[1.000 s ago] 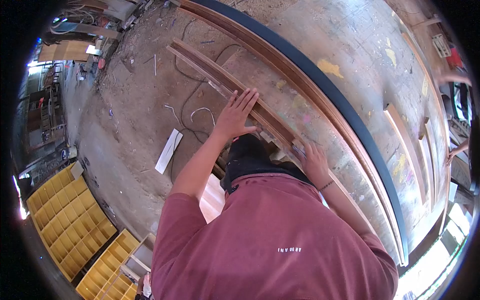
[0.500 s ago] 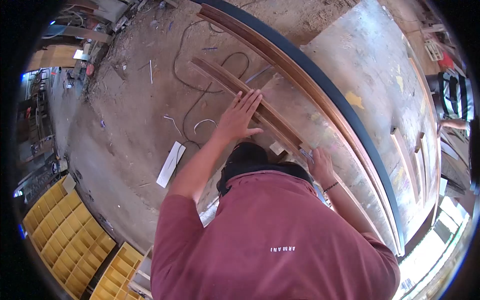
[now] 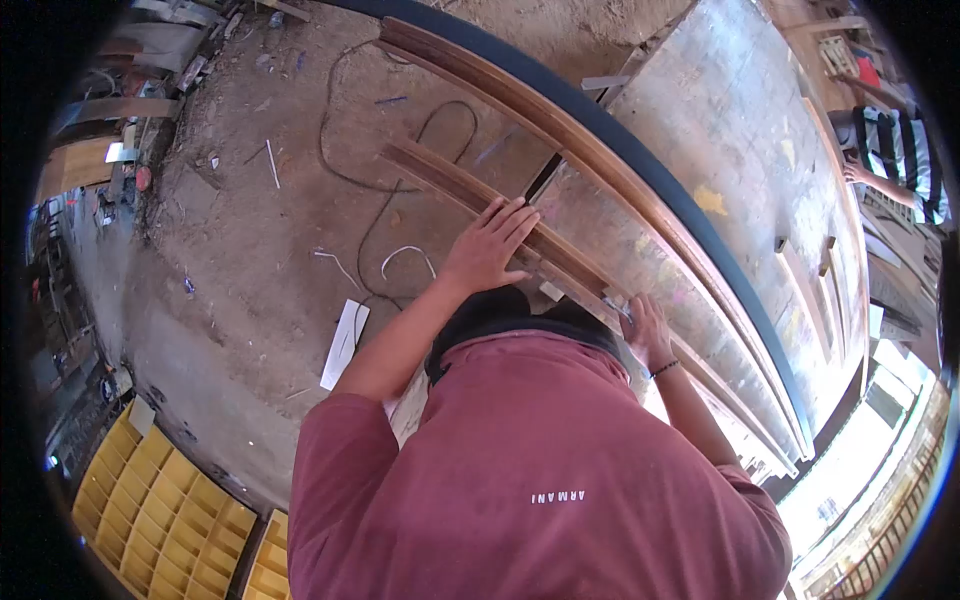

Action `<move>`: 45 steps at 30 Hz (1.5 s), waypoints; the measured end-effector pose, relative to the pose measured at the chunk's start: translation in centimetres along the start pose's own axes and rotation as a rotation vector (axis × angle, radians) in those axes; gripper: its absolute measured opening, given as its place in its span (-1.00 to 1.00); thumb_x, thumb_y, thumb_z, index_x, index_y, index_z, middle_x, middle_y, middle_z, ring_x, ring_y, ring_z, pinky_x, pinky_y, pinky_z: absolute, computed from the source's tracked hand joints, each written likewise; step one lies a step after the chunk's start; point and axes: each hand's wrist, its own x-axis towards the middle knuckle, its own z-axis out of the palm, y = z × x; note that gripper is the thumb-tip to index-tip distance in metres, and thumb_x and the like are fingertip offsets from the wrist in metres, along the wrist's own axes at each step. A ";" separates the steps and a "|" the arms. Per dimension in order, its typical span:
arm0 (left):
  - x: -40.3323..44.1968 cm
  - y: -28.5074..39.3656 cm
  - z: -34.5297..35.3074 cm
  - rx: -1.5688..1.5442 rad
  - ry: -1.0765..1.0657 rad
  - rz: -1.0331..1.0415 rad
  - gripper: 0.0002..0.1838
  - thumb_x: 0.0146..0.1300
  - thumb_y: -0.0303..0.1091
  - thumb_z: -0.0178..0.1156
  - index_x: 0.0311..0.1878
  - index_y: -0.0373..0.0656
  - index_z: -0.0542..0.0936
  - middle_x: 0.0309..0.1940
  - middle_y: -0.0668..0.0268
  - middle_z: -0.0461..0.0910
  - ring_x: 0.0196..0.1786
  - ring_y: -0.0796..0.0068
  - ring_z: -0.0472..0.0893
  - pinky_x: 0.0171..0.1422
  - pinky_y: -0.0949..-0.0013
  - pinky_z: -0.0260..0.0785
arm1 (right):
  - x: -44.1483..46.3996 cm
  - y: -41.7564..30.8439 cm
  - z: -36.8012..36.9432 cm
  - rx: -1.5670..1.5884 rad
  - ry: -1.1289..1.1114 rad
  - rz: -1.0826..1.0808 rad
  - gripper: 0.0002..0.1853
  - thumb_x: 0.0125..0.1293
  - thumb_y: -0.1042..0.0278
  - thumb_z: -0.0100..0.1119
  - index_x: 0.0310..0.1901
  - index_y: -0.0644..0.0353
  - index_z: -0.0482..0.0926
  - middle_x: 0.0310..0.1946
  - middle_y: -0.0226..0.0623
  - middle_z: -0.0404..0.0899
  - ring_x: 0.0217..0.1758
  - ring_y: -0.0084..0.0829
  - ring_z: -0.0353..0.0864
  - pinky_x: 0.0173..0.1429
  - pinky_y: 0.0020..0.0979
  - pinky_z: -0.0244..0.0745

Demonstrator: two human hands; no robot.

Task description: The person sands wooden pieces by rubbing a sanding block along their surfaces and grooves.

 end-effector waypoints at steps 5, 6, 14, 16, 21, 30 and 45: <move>-0.1 -0.5 0.1 -0.090 0.006 0.020 0.24 0.13 0.18 0.63 0.76 -0.14 0.22 0.72 0.17 0.30 0.83 0.13 0.17 0.96 -0.05 -0.09 | 11.1 -8.5 1.0 0.089 0.040 -0.104 -0.64 0.43 0.38 0.38 0.18 0.24 0.54 0.02 0.02 0.61 0.19 0.14 0.62 0.31 0.06 0.53; -0.1 -0.6 -0.2 -0.111 0.012 0.023 0.26 0.08 0.10 0.67 0.76 -0.15 0.23 0.71 0.17 0.30 0.83 0.14 0.17 0.95 -0.03 -0.08 | 13.2 -9.9 0.9 0.094 -0.003 -0.115 -0.65 0.43 0.37 0.38 0.16 0.25 0.54 0.01 0.02 0.61 0.20 0.12 0.62 0.31 0.07 0.53; -1.1 -2.5 -2.6 0.022 -0.020 -0.055 0.34 0.16 0.22 0.59 0.84 -0.13 0.07 0.86 0.21 0.08 0.90 0.21 0.01 0.97 -0.01 -0.19 | 7.8 -6.2 0.5 0.064 -0.044 0.017 -0.67 0.44 0.34 0.39 0.12 0.25 0.54 -0.03 0.02 0.59 0.12 0.17 0.63 0.21 0.07 0.53; -1.8 -3.4 -3.0 0.050 -0.042 -0.090 0.36 0.16 0.24 0.58 0.86 -0.12 0.03 0.88 0.22 0.03 0.91 0.22 -0.02 0.97 0.00 -0.22 | 8.8 -7.5 -0.3 0.052 -0.048 0.020 -0.67 0.45 0.32 0.39 0.11 0.24 0.53 -0.02 0.02 0.60 0.13 0.18 0.63 0.21 0.06 0.53; -3.3 -6.5 -3.8 0.078 -0.030 -0.207 0.36 0.14 0.24 0.59 0.86 -0.07 0.05 0.88 0.24 0.03 0.90 0.18 0.01 0.96 -0.05 -0.20 | 20.6 -15.0 2.1 0.129 -0.016 -0.122 -0.70 0.44 0.32 0.34 0.09 0.23 0.53 -0.02 0.00 0.63 0.16 0.15 0.63 0.28 0.12 0.54; -5.5 -11.3 -7.3 0.170 0.177 -0.657 0.28 0.24 -0.14 0.60 0.88 -0.07 -0.02 0.88 0.13 -0.01 0.91 0.10 -0.02 0.96 -0.08 -0.19 | 14.5 -11.8 1.0 0.078 0.064 -0.061 -0.69 0.42 0.33 0.37 0.09 0.22 0.53 -0.05 -0.03 0.63 0.14 0.09 0.65 0.28 0.09 0.55; 1.0 -8.6 0.3 -2.164 1.069 -0.757 -0.16 0.77 0.40 -0.31 0.50 -0.19 0.54 0.43 0.10 0.68 0.46 0.03 0.66 0.63 -0.10 0.45 | 18.6 -14.1 1.6 0.093 0.098 -0.205 -0.67 0.42 0.31 0.37 0.08 0.24 0.50 -0.04 0.00 0.64 0.13 0.11 0.67 0.20 0.08 0.56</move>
